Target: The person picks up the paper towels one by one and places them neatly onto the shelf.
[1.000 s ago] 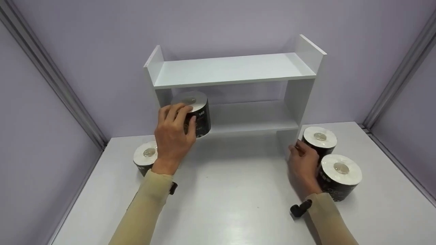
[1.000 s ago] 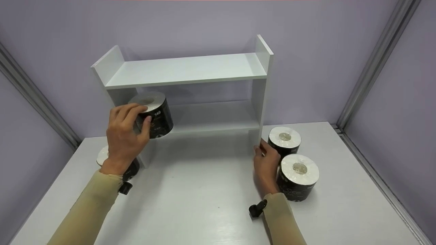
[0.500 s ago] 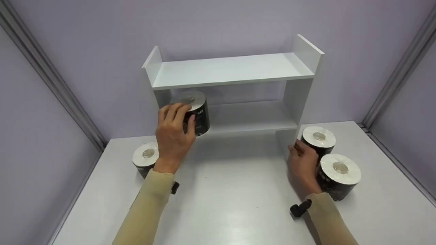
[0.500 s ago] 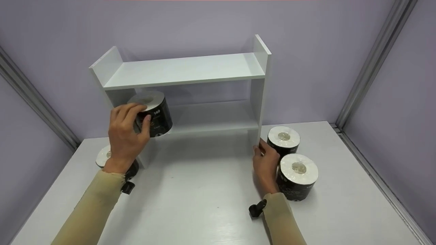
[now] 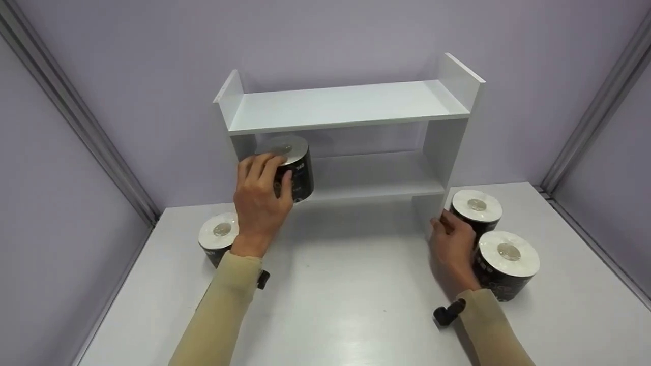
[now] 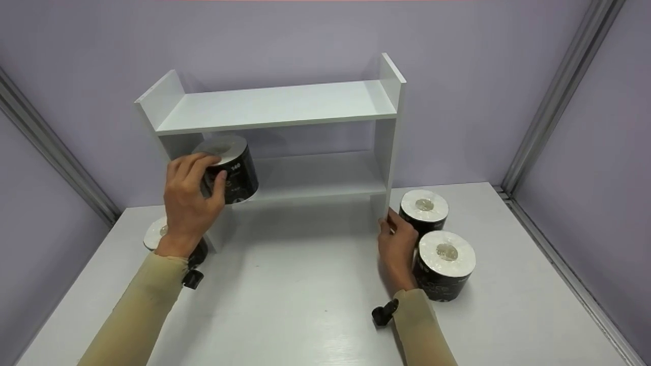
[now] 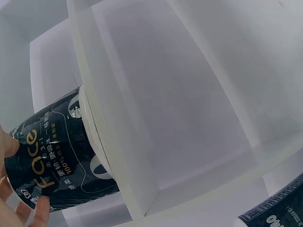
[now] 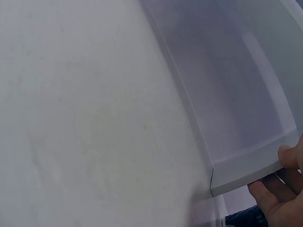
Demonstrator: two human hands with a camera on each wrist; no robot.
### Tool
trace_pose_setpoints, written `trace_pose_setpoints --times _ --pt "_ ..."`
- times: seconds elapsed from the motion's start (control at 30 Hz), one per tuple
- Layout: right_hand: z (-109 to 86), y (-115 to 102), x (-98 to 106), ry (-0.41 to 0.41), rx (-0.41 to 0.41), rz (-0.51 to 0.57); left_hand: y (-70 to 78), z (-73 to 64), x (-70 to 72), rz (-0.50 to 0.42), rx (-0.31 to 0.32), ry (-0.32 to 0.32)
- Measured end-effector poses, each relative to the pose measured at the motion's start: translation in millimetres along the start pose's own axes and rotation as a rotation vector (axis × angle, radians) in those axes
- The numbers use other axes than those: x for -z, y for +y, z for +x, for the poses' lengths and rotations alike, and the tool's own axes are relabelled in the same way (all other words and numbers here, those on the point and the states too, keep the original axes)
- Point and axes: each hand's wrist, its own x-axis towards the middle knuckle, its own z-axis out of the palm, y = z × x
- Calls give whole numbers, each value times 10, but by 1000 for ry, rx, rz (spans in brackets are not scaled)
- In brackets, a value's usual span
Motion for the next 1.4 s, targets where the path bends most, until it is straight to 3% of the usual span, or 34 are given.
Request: trace_pose_setpoints --times 0.23,0.4,0.6,1.4 --pt "12 10 -5 7 37 -12 -6 12 -8 3 5 -1" --pt "12 14 3 -2 19 21 -3 41 -6 12 7 -16" --pt "14 17 6 24 79 -45 -12 62 -15 16 13 -25" --pt "9 17 -9 2 32 31 -32 125 -99 50 30 -29"
